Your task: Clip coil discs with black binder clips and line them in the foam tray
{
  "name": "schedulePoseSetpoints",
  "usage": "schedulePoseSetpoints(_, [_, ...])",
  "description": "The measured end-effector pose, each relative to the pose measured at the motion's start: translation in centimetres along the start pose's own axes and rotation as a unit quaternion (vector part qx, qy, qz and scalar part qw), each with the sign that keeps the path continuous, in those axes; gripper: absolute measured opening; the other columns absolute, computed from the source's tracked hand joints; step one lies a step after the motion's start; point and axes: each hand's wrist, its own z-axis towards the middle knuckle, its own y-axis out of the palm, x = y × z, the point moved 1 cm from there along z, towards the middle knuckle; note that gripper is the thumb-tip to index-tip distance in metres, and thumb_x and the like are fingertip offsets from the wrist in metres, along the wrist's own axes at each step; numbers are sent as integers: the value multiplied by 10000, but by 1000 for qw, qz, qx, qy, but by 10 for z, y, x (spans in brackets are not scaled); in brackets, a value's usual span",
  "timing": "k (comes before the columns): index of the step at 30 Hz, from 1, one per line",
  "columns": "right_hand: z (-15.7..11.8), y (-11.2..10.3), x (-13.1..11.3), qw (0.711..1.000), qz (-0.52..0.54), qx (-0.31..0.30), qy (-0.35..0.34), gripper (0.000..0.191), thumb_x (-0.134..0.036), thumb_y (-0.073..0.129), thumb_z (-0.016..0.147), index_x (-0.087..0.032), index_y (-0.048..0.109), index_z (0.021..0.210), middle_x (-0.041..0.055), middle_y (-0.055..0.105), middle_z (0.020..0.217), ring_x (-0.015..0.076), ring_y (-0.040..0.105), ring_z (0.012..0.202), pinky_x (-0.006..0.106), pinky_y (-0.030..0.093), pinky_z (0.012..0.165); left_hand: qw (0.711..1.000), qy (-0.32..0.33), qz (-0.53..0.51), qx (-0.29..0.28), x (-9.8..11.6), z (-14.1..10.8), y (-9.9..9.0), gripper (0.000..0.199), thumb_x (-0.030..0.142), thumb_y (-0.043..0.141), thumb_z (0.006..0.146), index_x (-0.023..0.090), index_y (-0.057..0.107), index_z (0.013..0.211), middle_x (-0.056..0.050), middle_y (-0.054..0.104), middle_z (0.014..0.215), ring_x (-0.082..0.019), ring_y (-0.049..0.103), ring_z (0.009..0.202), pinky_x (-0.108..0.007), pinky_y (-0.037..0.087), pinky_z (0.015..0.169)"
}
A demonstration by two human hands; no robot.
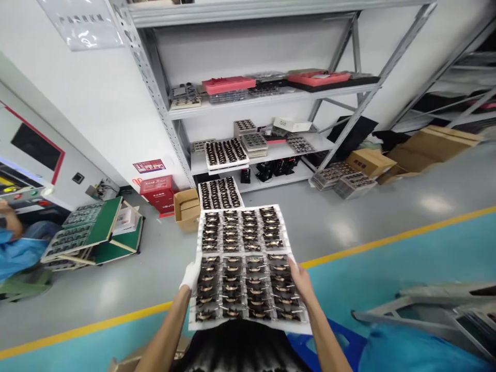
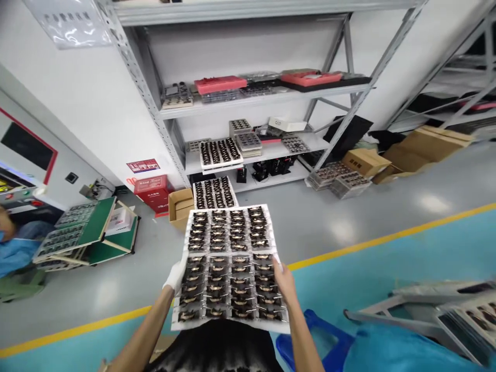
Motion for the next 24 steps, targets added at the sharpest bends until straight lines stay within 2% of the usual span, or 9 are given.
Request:
schedulePoseSetpoints(2, [21,1,-12,999,6,40,14,485,-597,599,964,-142,736,1066,111,766,1062,288,716,1054,444,554,958,999,12,-12,-44,31,49,13,360,445,618,992,152,673,1195,-86,693,1210,-224,684,1055,-422,593,923])
schedulePoseSetpoints(5, [55,9,-38,995,13,91,34,688,-765,521,857,-137,777,971,170,793,960,401,700,1132,437,539,955,995,38,-20,-87,83,119,23,380,471,615,990,141,681,1167,-84,708,1175,-224,691,1052,-431,585,936])
schedulePoseSetpoints(9, [95,23,-74,989,18,133,56,814,-860,481,735,-145,787,977,197,795,1008,449,681,1168,447,550,933,991,76,-27,-106,143,189,28,391,445,630,983,153,654,1243,-102,667,1277,-250,659,1140,-467,564,986])
schedulePoseSetpoints(13, [126,36,-103,987,15,144,74,810,-874,461,699,-169,785,931,203,794,1014,461,682,1168,459,565,920,988,97,-37,-111,184,232,31,398,431,628,987,164,640,1281,-117,641,1336,-255,639,1188,-487,546,1022])
schedulePoseSetpoints(18, [175,58,-139,989,13,128,69,762,-860,454,694,-204,784,897,170,802,956,469,689,1159,480,580,908,992,81,-42,-90,213,272,25,410,497,609,986,152,684,1195,-104,700,1255,-241,672,1146,-480,531,1037])
schedulePoseSetpoints(21, [217,75,-165,992,10,112,50,714,-842,488,686,-233,788,905,144,808,951,465,696,1152,476,593,884,995,63,-56,-55,225,296,19,514,622,593,946,136,723,1051,-109,771,1113,-262,708,1109,-434,517,1035])
schedulePoseSetpoints(24, [272,94,-198,996,6,87,23,667,-820,525,689,-249,795,906,136,809,938,462,705,1138,456,608,838,996,43,-77,-8,241,323,14,646,764,597,848,133,728,897,-133,799,950,-329,722,1062,-378,536,945])
